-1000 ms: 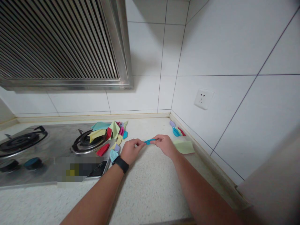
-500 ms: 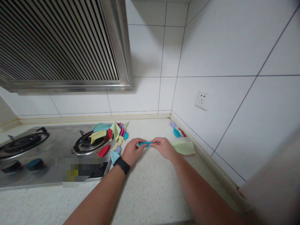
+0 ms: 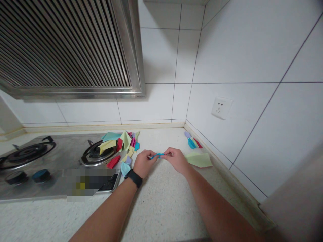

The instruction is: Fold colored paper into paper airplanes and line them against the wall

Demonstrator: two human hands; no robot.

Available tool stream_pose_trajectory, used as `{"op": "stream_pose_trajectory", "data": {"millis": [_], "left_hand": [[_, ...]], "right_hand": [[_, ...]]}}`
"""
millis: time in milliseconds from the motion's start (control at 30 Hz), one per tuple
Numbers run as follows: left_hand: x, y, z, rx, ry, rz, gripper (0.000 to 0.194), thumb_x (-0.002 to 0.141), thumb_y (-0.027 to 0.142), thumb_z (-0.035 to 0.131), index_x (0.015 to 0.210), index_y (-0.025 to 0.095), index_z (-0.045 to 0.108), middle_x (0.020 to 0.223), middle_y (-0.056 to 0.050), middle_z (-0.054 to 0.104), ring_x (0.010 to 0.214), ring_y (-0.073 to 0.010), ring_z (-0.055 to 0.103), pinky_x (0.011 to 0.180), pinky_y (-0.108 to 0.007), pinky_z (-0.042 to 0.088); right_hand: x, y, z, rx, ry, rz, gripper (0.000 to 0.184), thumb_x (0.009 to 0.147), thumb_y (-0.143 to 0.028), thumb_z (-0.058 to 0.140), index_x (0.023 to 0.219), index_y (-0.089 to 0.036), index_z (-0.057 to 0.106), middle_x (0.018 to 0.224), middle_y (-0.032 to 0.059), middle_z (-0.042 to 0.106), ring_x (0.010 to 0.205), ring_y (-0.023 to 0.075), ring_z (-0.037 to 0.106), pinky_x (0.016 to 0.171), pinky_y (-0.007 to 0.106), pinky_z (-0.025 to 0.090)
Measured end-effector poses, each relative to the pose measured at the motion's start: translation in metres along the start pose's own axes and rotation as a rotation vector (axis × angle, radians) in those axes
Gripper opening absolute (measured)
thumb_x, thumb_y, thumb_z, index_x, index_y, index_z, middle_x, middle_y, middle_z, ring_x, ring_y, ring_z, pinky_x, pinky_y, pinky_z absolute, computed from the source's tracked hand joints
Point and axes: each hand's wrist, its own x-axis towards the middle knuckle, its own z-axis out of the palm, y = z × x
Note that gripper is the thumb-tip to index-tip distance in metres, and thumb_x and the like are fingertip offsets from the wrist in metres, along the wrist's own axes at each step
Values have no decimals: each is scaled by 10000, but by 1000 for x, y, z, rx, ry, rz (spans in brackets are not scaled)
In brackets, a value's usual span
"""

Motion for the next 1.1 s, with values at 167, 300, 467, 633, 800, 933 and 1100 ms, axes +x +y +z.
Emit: {"op": "stream_pose_trajectory", "data": {"millis": [167, 300, 467, 633, 800, 933, 1100], "left_hand": [[-1, 3, -1, 28, 27, 4, 171, 802, 325, 629, 772, 170, 695, 737, -32, 646, 674, -140, 565, 627, -245, 411], [-2, 6, -1, 45, 49, 28, 166, 792, 319, 640, 730, 171, 684, 697, -24, 621, 665, -140, 550, 617, -246, 399], [-4, 8, -3, 33, 59, 27, 174, 790, 324, 642, 725, 167, 681, 698, -23, 604, 652, -136, 535, 606, -245, 393], [-2, 6, -2, -46, 1, 41, 155, 790, 317, 647, 801, 168, 688, 768, -36, 629, 698, -144, 554, 633, -249, 410], [1, -1, 0, -170, -72, 8, 200, 789, 342, 660, 879, 171, 712, 858, -64, 676, 805, -175, 593, 709, -268, 433], [1, -4, 0, -271, -149, -27, 216, 780, 351, 675, 863, 155, 710, 845, -65, 688, 790, -175, 594, 720, -271, 433], [1, -3, 1, -458, -271, -65, 242, 752, 363, 708, 834, 135, 697, 772, -46, 682, 705, -148, 573, 680, -257, 427]], "right_hand": [[-1, -2, 0, 15, -30, 0, 222, 701, -380, 707, 710, -162, 666, 598, -24, 565, 550, 103, 437, 541, 239, 332], [-2, -6, 2, 66, -56, 10, 229, 678, -372, 726, 677, -153, 658, 621, -10, 594, 587, 113, 475, 577, 250, 357], [-2, -8, 1, 111, -103, 49, 246, 656, -375, 743, 669, -144, 657, 605, -16, 593, 578, 110, 473, 573, 251, 346], [-2, -8, -4, 155, -149, 49, 260, 663, -394, 735, 674, -150, 649, 606, -23, 589, 574, 105, 465, 569, 248, 337], [-1, -13, -8, 165, -132, 50, 258, 667, -393, 730, 686, -147, 653, 624, -17, 587, 598, 111, 469, 585, 250, 336], [-5, -17, -11, 176, -207, 85, 256, 670, -381, 734, 706, -141, 655, 589, -36, 529, 565, 94, 410, 549, 244, 281], [-7, -11, -15, 272, -327, 114, 262, 676, -381, 736, 692, -144, 627, 555, -52, 478, 546, 87, 381, 537, 241, 253]]}}
